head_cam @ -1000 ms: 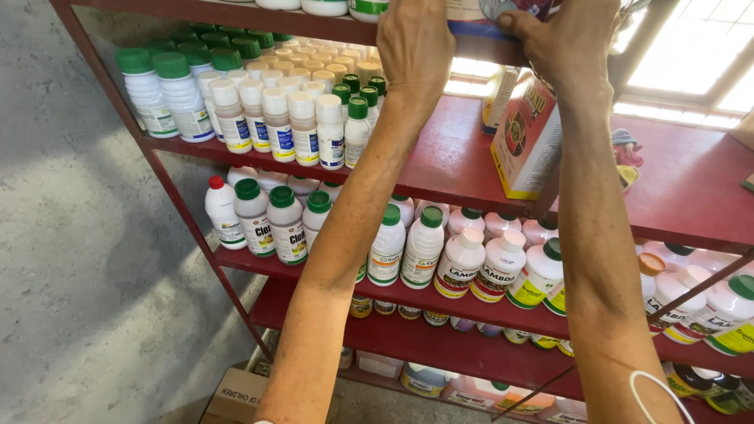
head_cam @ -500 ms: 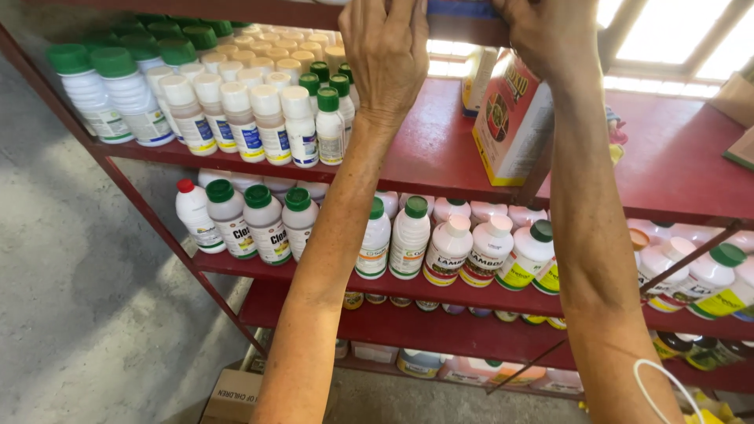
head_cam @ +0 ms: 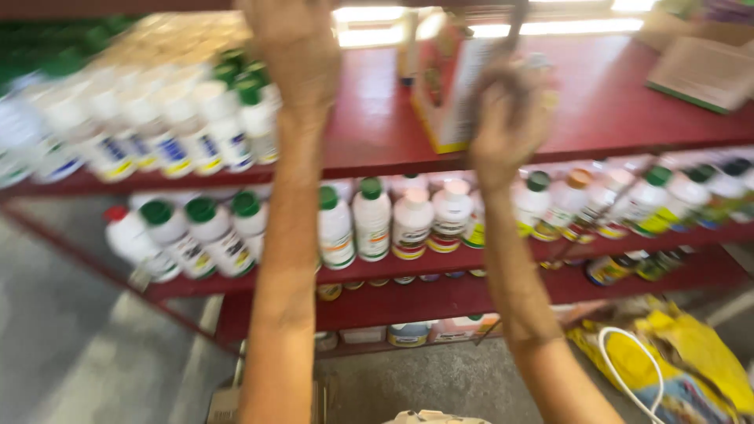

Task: The recorder is organizing various agricultural chemicals, including bottles and boxes, on shelves.

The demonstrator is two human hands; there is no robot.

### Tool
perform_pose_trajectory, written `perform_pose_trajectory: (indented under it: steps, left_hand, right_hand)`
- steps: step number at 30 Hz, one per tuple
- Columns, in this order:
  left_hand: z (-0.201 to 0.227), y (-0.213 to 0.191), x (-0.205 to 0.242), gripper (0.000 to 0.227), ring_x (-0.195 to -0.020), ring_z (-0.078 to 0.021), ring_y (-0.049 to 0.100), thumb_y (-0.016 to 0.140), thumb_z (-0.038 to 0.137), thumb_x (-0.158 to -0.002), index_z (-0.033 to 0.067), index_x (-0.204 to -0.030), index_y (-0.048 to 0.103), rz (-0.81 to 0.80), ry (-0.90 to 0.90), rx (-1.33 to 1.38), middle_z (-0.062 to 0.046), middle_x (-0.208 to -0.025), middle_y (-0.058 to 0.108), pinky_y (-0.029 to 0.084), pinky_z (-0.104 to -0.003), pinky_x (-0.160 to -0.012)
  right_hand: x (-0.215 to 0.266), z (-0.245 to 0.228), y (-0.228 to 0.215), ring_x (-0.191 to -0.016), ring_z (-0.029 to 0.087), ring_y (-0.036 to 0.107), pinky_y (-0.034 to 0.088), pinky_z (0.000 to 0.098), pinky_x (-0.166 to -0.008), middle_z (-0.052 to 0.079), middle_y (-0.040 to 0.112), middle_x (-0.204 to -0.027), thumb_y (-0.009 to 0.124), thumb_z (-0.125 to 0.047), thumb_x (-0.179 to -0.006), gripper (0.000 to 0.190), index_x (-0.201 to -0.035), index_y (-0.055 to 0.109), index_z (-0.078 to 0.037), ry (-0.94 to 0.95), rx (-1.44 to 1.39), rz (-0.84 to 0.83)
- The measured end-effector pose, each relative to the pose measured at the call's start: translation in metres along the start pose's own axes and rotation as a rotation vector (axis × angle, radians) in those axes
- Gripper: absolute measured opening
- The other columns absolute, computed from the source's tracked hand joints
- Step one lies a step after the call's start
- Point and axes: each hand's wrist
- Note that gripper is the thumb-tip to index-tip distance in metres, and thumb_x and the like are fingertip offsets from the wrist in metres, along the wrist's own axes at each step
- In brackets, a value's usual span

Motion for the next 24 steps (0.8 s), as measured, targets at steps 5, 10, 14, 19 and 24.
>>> perform_pose_trajectory:
  steps: [5, 10, 14, 19, 24]
  left_hand:
    - [0.041, -0.045, -0.027, 0.027, -0.125, -0.0398, 0.056, 0.062, 0.011, -0.102, 0.0069, -0.128, 0.067, -0.224, -0.268, 0.182, -0.016, -0.135, 0.058, 0.042, -0.054, -0.111]
    - [0.054, -0.062, 0.016, 0.050, -0.156, -0.0430, 0.029, 0.060, 0.010, -0.111, 0.0080, -0.160, 0.052, -0.378, -0.139, 0.107, -0.019, -0.167, 0.033, 0.023, -0.055, -0.132]
    - [0.098, -0.108, 0.080, 0.054, -0.164, -0.0396, 0.019, 0.060, 0.018, -0.113, 0.0106, -0.163, 0.042, -0.497, -0.273, 0.387, -0.015, -0.173, 0.024, 0.018, -0.054, -0.137]
    - [0.163, -0.125, 0.203, 0.046, -0.163, -0.0388, 0.024, 0.061, 0.024, -0.107, 0.0198, -0.152, 0.055, -0.592, -0.440, 0.619, -0.013, -0.172, 0.031, 0.020, -0.055, -0.135]
    - [0.219, -0.130, 0.269, 0.046, -0.161, -0.0401, 0.022, 0.058, 0.031, -0.103, 0.0182, -0.147, 0.060, -0.862, -0.514, 0.673, -0.016, -0.171, 0.030, 0.013, -0.060, -0.129]
  right_hand:
    - [0.079, -0.043, -0.029, -0.114, 0.028, 0.064, 0.052, 0.0368, -0.100, 0.013, 0.066, -0.123, 0.062, 0.011, -0.093, 0.024, -0.113, 0.067, -0.002, 0.075, 0.144, -0.301]
    - [0.107, -0.063, -0.066, -0.128, 0.035, 0.056, 0.045, 0.0447, -0.110, 0.014, 0.064, -0.133, 0.065, 0.007, -0.089, 0.030, -0.114, 0.072, -0.008, 0.140, 0.316, -0.382]
    - [0.123, -0.072, -0.099, -0.143, 0.039, 0.045, 0.036, 0.0491, -0.120, 0.016, 0.056, -0.148, 0.067, 0.000, -0.089, 0.037, -0.124, 0.072, -0.011, 0.200, 0.427, -0.421]
    - [0.145, -0.066, -0.145, -0.147, 0.039, 0.040, 0.033, 0.0490, -0.122, 0.016, 0.050, -0.155, 0.068, -0.007, -0.092, 0.040, -0.132, 0.069, -0.012, 0.319, 0.548, -0.408]
    - [0.178, -0.073, -0.177, -0.149, 0.041, 0.035, 0.032, 0.0498, -0.122, 0.018, 0.046, -0.158, 0.069, -0.011, -0.094, 0.042, -0.136, 0.067, -0.012, 0.458, 0.671, -0.451]
Point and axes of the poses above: each hand's wrist, its own x-axis away from the middle knuckle, its own y-axis out of the palm, z = x × y
